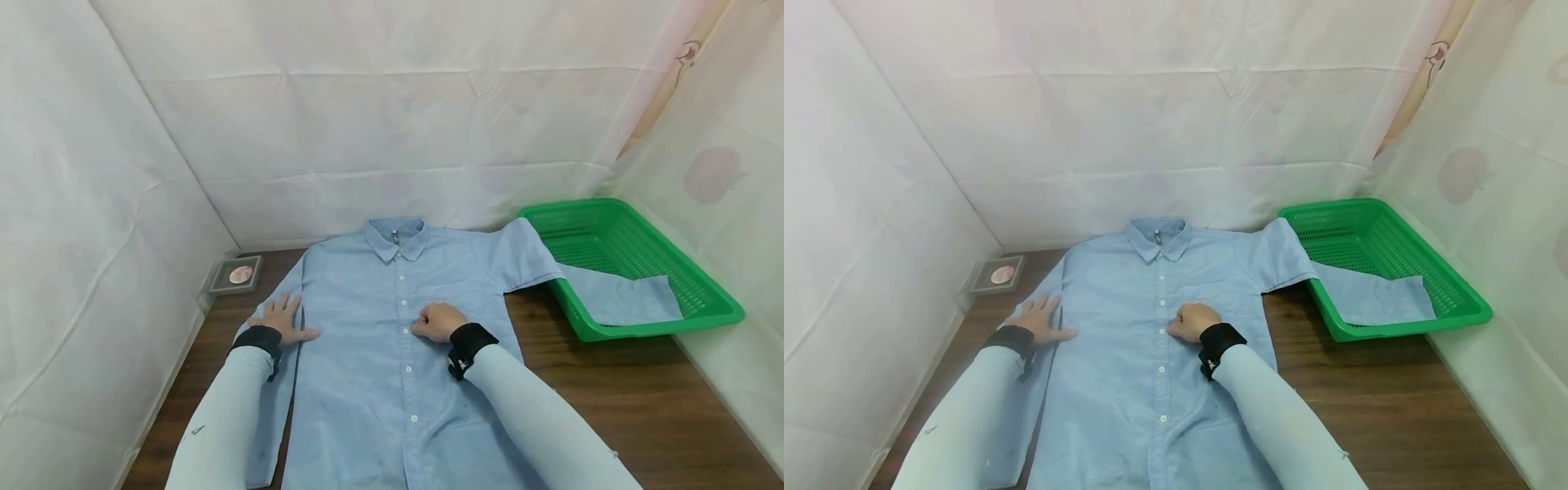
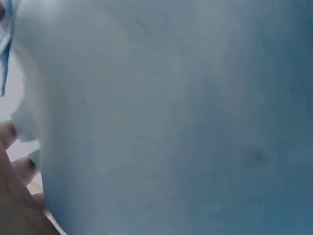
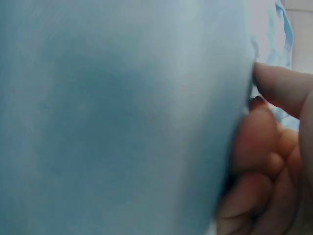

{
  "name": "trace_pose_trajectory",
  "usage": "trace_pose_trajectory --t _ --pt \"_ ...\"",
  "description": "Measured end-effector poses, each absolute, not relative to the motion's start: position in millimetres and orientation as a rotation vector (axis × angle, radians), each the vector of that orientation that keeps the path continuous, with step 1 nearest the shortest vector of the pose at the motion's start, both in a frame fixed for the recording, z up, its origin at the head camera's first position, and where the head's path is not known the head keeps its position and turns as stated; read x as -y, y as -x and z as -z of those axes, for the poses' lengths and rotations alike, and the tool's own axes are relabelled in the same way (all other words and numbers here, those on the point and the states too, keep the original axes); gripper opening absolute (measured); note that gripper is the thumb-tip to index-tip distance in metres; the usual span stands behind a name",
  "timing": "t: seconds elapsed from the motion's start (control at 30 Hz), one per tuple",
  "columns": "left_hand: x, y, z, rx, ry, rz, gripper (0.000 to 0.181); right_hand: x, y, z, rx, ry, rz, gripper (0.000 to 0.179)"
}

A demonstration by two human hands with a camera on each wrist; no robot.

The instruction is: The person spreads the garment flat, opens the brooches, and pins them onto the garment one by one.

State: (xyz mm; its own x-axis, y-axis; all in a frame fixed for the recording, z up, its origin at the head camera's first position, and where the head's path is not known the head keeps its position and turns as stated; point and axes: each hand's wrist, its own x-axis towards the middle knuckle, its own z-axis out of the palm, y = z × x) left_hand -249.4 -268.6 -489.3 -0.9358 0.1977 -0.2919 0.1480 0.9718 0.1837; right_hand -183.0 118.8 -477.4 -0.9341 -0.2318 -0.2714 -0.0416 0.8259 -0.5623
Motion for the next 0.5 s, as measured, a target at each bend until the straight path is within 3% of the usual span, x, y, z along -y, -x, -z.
trace_pose_trajectory --t 0.1,0.23,0.5 --pt "279 255 494 -2.890 -0.278 -0.255 0.119 -117 179 465 -2.602 0.231 0.815 0.037" --pt "291 263 489 -3.020 -0.223 -0.285 0.097 -118 169 448 -2.576 0.323 0.784 0.029" --pt "316 268 448 -3.169 -0.043 -0.173 0.065 -99 149 434 -2.660 0.569 0.676 0.021"
